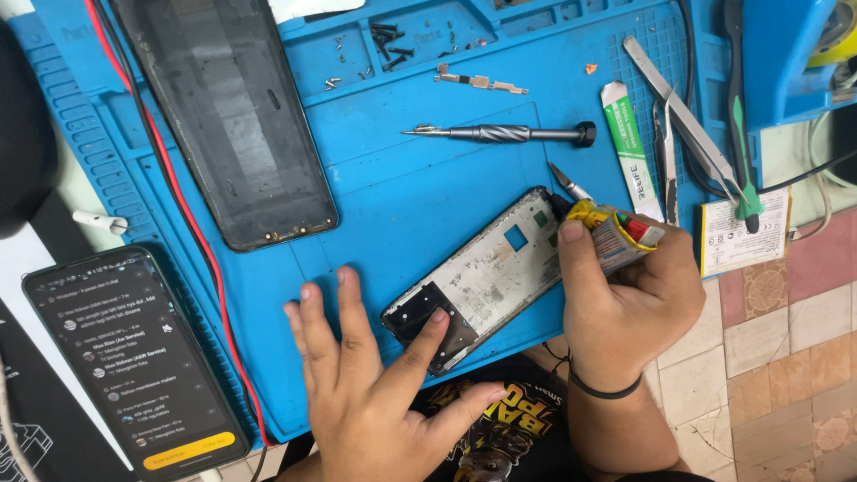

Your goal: The person applies adhesive from a yellow glue tube around the frame of a disassembled smartphone, then caps the glue and sets it aside. They pick up the phone, peel a liner from a new battery, press the battery into the phone body, and use a screwdriver on the assembled phone.

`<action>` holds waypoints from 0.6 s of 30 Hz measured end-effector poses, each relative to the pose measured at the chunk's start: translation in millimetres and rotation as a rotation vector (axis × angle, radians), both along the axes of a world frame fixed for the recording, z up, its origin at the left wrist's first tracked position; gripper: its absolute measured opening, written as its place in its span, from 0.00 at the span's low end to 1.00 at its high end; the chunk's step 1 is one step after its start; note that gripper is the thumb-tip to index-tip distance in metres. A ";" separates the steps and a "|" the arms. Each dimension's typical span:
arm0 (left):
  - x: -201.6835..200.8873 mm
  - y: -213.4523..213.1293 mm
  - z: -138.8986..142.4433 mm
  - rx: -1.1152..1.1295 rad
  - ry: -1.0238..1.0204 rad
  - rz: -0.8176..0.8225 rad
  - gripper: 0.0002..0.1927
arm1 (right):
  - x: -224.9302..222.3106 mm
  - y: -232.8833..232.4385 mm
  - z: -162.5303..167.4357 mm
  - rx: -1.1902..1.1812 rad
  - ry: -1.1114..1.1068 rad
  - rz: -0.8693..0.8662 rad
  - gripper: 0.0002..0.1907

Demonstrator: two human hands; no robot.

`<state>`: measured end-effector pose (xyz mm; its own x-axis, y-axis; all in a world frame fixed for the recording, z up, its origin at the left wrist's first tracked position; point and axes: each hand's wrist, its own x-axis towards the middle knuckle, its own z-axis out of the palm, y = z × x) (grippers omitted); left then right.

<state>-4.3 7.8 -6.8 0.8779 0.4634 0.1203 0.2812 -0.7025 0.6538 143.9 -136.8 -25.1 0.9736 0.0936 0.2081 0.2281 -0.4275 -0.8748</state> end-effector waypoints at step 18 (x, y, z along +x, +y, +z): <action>14.5 35.9 8.0 -0.669 -0.372 0.068 0.65 | -52.6 -46.5 -12.9 0.903 0.718 0.528 0.14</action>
<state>10.2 43.7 1.2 0.8012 0.5934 0.0773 -0.0123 -0.1128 0.9935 91.3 -183.3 -37.9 0.7813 0.6041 -0.1571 -0.4567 0.3817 -0.8036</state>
